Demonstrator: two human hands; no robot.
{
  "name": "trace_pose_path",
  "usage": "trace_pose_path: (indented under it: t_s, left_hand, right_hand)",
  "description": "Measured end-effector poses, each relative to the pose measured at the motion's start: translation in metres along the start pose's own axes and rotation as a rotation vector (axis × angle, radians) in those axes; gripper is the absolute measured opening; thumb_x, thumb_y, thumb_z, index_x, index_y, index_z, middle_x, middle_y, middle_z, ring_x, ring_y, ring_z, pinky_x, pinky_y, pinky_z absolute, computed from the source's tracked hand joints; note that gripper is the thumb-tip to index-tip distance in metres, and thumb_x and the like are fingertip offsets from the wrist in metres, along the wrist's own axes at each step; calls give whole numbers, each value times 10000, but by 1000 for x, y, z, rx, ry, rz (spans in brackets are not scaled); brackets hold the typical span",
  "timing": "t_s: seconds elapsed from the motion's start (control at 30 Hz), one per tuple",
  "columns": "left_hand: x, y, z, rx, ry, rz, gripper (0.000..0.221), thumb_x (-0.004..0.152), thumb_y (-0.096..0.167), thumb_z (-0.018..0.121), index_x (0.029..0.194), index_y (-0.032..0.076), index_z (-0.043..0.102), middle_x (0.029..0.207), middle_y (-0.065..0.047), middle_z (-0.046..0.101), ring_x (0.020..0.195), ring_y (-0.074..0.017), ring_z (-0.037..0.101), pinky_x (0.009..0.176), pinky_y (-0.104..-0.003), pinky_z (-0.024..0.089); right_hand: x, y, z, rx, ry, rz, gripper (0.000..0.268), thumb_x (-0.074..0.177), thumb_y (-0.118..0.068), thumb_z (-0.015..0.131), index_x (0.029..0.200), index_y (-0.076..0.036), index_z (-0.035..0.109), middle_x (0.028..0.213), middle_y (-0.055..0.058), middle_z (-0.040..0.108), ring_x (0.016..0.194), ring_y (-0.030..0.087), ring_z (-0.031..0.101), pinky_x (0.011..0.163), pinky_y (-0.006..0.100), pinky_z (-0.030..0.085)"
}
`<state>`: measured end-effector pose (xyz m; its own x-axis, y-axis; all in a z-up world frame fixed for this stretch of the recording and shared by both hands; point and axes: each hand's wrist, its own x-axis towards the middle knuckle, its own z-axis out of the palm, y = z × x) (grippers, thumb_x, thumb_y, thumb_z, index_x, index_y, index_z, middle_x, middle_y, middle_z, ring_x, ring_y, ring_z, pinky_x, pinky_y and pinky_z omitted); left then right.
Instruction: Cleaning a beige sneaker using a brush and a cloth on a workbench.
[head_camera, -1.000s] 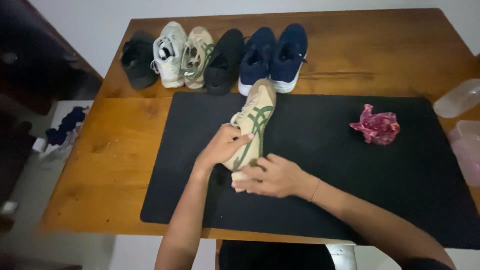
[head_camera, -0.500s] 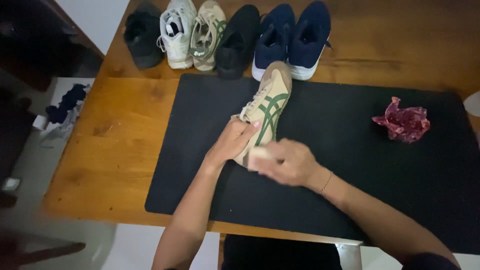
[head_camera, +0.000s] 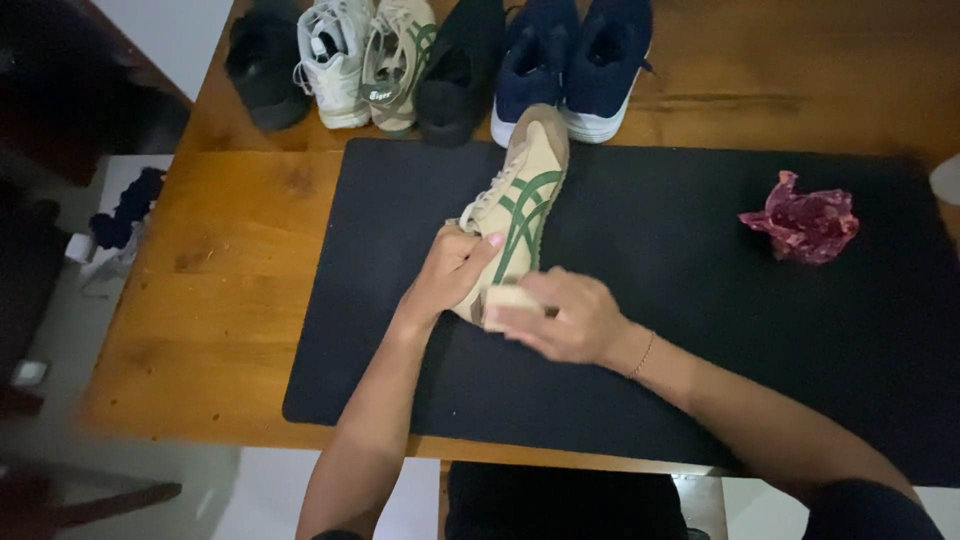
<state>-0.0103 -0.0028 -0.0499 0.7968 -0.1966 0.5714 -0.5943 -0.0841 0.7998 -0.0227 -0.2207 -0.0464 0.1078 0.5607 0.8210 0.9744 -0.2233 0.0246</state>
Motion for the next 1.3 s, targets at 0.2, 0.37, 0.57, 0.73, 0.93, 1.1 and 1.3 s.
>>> trace_pose_path:
  t_s: [0.2,0.37,0.57,0.73,0.93,1.1,1.3]
  left_hand:
    - [2,6,-3,16,2,10,655,1065,99,576,437,112,390,352,-21,380,370,-56,307,372,-225,256]
    - [-3,-13,-7,8,-11,7,653,1082,111,545,446,112,394,353,-41,438,388,-19,395,359,-183,271]
    - [-1,-8,-7,8,-27,16,634,1066,80,546,455,120,381,360,-27,409,368,-49,357,382,-214,273]
    - [-9,-12,-5,-48,-17,-26,635,1076,80,537,456,126,412,373,-27,470,414,-18,409,380,-174,281]
    - [-4,-5,-7,41,-22,3,639,1074,98,550,457,128,385,356,-27,391,358,-55,327,375,-223,257]
    - [-3,-5,-7,33,-12,-26,668,1092,142,530,438,164,395,333,-1,375,328,-50,261,358,-203,232]
    - [-4,-15,-14,41,-22,-17,660,1092,122,525,440,132,424,354,-23,437,364,-51,342,364,-216,269]
  right_hand:
    - [-3,14,-3,-79,54,61,231,987,-423,638,1165,-340,758,1084,52,605,778,206,655,623,337,551]
    - [-1,13,-5,144,87,55,222,921,-391,744,1067,-224,762,931,82,643,682,246,653,544,344,532]
    - [4,20,-19,41,13,25,244,990,-399,623,1164,-305,766,1050,97,675,756,234,679,585,336,555]
    - [-19,29,-7,-97,-22,127,216,946,-424,696,1071,-273,785,1099,120,667,852,274,720,629,353,574]
    - [-13,15,-7,74,-28,130,243,943,-415,695,1168,-343,755,1102,125,682,910,291,740,723,352,597]
    - [-5,8,-15,186,-48,141,290,1002,-435,592,1244,-352,728,1140,98,653,781,264,733,660,362,610]
    - [-14,26,-10,45,-56,190,285,947,-423,674,1206,-334,751,1161,128,634,891,323,738,694,405,613]
